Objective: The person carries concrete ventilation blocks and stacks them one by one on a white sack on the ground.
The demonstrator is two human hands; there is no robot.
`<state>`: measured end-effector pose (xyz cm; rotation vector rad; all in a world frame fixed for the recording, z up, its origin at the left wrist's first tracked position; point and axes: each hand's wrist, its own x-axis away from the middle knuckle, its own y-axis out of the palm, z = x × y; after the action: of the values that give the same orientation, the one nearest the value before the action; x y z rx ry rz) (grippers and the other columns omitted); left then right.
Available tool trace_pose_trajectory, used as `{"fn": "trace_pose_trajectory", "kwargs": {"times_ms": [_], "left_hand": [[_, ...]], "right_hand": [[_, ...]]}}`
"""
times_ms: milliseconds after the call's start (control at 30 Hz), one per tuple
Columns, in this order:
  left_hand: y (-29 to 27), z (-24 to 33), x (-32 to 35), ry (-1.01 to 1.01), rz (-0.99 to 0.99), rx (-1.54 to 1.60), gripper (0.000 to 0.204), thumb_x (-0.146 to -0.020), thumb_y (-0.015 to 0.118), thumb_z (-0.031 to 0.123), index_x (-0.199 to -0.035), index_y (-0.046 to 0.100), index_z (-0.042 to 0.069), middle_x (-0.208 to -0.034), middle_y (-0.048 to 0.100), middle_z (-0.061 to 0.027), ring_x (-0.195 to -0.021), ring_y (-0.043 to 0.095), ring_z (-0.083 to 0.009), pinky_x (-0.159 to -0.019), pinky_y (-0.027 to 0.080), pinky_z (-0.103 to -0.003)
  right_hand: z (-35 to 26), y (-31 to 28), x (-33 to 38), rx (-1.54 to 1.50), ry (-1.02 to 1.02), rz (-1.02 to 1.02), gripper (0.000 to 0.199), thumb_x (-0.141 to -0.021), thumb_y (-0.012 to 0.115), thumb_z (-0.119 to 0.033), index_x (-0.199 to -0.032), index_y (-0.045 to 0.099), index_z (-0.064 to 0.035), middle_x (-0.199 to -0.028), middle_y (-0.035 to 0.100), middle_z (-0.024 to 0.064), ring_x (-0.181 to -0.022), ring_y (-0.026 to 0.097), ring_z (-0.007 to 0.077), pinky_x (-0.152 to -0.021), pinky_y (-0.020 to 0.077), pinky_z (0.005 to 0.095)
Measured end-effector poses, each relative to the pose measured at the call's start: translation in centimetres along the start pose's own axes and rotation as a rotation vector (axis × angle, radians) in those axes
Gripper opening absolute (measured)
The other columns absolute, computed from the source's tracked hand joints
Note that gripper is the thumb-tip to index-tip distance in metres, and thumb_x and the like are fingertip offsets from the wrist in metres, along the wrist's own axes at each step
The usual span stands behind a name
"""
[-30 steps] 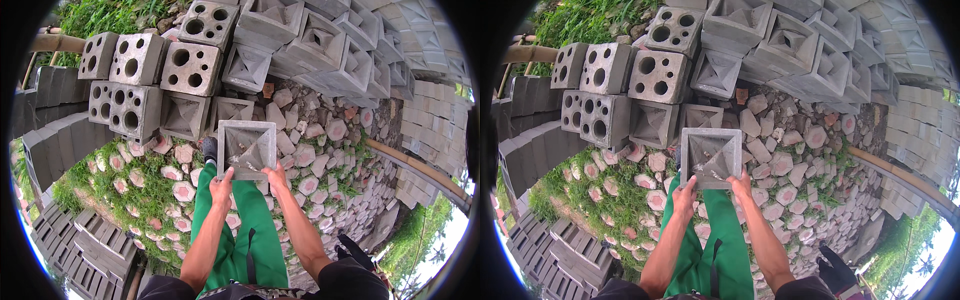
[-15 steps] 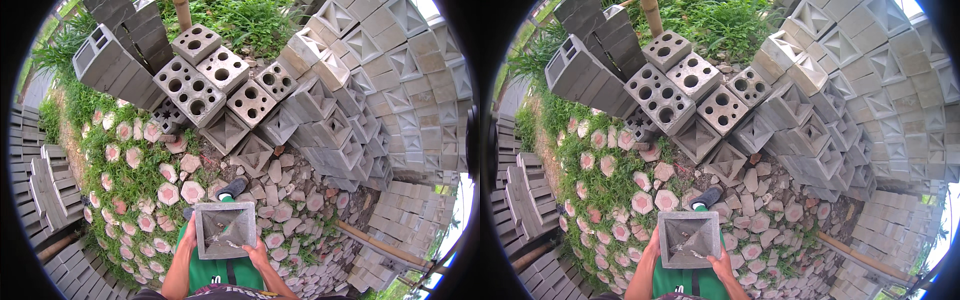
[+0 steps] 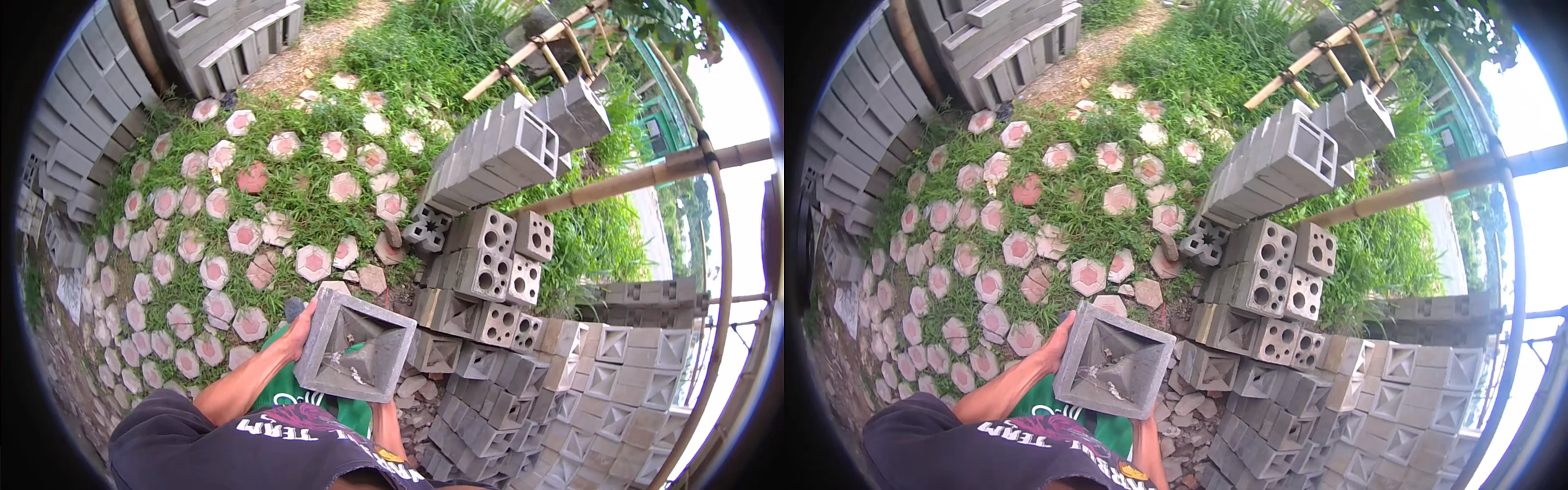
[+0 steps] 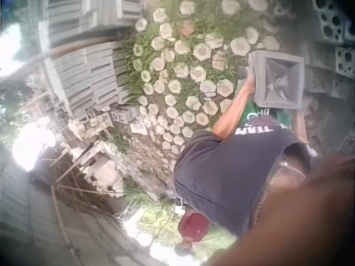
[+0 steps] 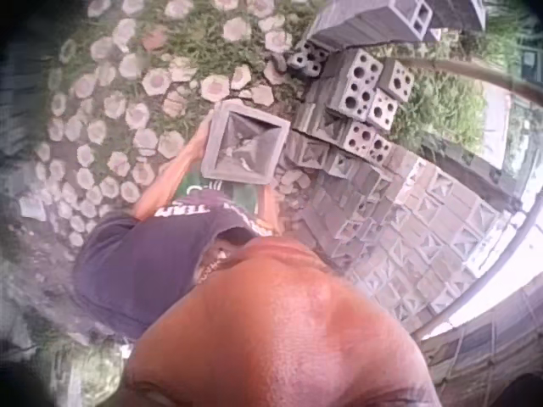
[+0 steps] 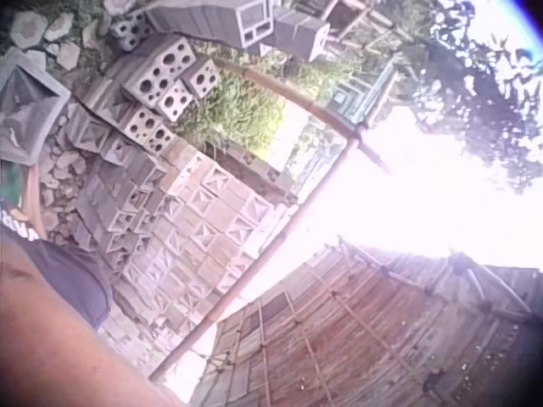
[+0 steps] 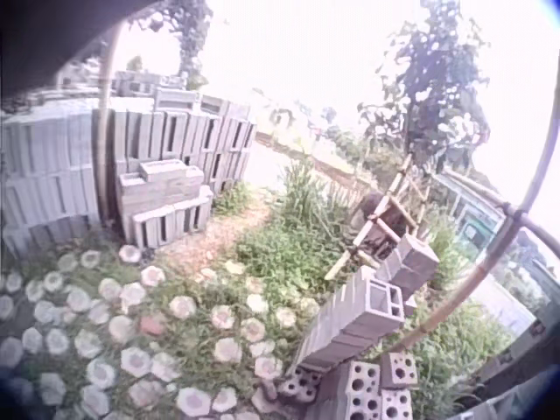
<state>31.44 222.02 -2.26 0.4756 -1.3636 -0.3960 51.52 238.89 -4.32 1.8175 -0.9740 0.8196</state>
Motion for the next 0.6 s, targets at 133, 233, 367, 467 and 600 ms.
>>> {"fn": "trace_pose_trajectory", "kwargs": {"times_ms": [133,233,367,467,600], "left_hand": [[-5.1,2.8,2.3,0.279,0.148,0.142,0.069,-0.092,0.033,0.064,-0.13,0.053,0.009,-0.124,0.057,-0.0133,-0.108,0.056,-0.0268,-0.095,0.043,-0.042],[-8.2,4.8,3.9,0.458,0.053,0.396,0.068,-0.093,0.034,0.062,-0.13,0.051,0.008,-0.122,0.058,-0.013,-0.106,0.055,-0.0254,-0.094,0.044,-0.042],[-10.5,9.3,5.3,0.556,-0.031,0.482,0.072,-0.091,0.035,0.063,-0.138,0.042,0.008,-0.132,0.05,-0.0163,-0.117,0.051,-0.0321,-0.101,0.04,-0.045],[-10.2,13.5,6.2,0.64,0.215,0.46,0.072,-0.089,0.038,0.065,-0.131,0.049,0.007,-0.125,0.055,-0.013,-0.106,0.055,-0.0266,-0.093,0.044,-0.042],[-10.3,18.5,5.0,0.793,0.246,0.541,0.069,-0.091,0.039,0.061,-0.132,0.049,0.007,-0.125,0.055,-0.0103,-0.109,0.052,-0.0221,-0.094,0.041,-0.035]], "right_hand": [[0.0,9.1,-4.1,0.452,0.055,-0.17,0.057,-0.097,0.041,-0.046,-0.135,0.042,-0.0036,-0.13,0.051,0.0099,-0.119,0.049,0.0258,-0.101,0.0396,0.0403],[-0.1,13.5,-7.3,0.602,0.132,-0.258,0.056,-0.097,0.042,-0.045,-0.136,0.042,-0.0044,-0.133,0.05,0.0092,-0.121,0.048,0.0262,-0.102,0.0399,0.0407],[-0.7,21.3,-10.1,0.692,0.197,-0.371,0.052,-0.097,0.044,-0.037,-0.137,0.042,-0.0037,-0.136,0.048,0.0116,-0.118,0.051,0.0283,-0.1,0.0426,0.0434],[-0.5,28.0,-13.4,0.767,0.247,-0.501,0.054,-0.097,0.044,-0.038,-0.138,0.04,-0.0029,-0.136,0.047,0.0118,-0.12,0.049,0.0274,-0.101,0.0417,0.0418],[-1.1,35.0,-18.4,0.875,0.317,-0.657,0.057,-0.097,0.044,-0.04,-0.139,0.038,-0.0018,-0.137,0.045,0.0121,-0.122,0.047,0.0262,-0.102,0.0405,0.0397]]}}
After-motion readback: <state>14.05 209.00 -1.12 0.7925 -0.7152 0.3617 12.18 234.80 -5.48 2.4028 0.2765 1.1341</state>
